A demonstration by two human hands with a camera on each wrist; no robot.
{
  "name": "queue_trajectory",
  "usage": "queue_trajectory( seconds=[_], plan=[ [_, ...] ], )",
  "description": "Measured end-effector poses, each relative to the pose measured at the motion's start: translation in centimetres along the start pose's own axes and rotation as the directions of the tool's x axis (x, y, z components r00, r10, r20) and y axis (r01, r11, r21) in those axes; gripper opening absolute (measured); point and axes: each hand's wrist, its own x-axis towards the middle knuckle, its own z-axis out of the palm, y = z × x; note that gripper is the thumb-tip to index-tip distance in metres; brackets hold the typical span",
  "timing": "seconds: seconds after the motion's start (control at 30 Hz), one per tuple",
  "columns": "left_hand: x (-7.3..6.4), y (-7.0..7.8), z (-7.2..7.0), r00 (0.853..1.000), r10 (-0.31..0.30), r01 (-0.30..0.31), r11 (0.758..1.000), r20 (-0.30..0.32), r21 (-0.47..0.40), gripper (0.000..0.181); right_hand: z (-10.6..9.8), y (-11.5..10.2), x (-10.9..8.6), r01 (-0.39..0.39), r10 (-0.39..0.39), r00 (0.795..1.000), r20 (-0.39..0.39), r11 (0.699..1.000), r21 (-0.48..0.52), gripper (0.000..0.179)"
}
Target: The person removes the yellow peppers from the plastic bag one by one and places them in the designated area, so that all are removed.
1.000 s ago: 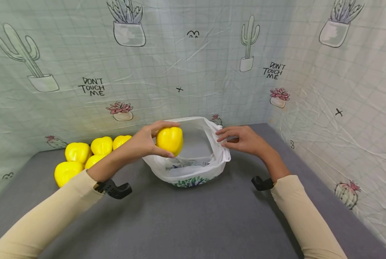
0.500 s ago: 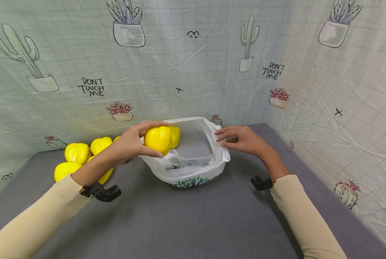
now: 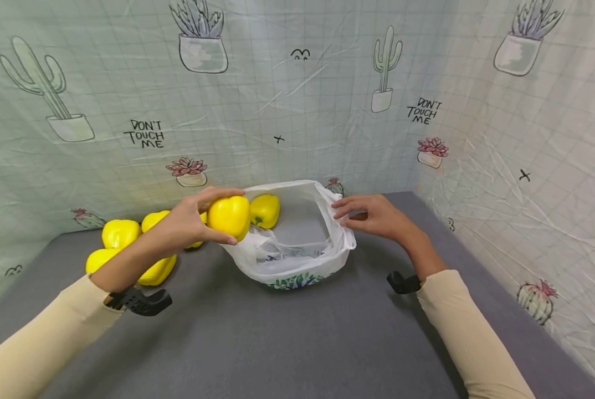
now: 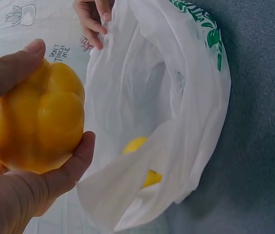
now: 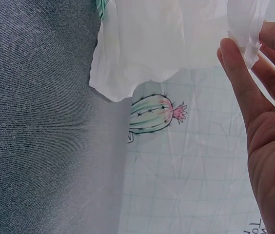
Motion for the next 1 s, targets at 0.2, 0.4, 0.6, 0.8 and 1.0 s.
queue_trajectory(
  seconds=[0.2,0.4,0.6,0.8,1.0],
  plan=[
    [-1.0,-0.5,-1.0,1.0,-0.018,0.018,1.0,-0.007,0.021,0.083,0.1,0.3,-0.2,-0.015,0.015,1.0,0.005,1.0,-0.003,0.023],
    [-2.4,-0.6,-2.2,0.998,-0.054,0.055,0.998,-0.025,0.032,0.084,0.2,0.6,-0.2,-0.002,0.002,1.0,0.003,1.0,0.006,0.024],
    [-3.7,-0.9,-2.8,0.998,-0.054,0.056,0.996,-0.035,0.068,0.083,0.2,0.5,-0.1,-0.01,0.01,1.0,0.003,1.0,-0.001,0.024],
    [-4.9,-1.2,-3.3,0.996,-0.074,0.079,0.99,-0.052,0.113,0.083,0.2,0.3,-0.1,-0.015,0.015,1.0,0.003,1.0,-0.012,0.024],
    [-5.7,-1.5,-3.6,0.994,-0.091,0.097,0.989,-0.054,0.114,0.084,0.2,0.2,0.0,-0.013,0.013,1.0,0.005,1.0,-0.007,0.023]
  ],
)
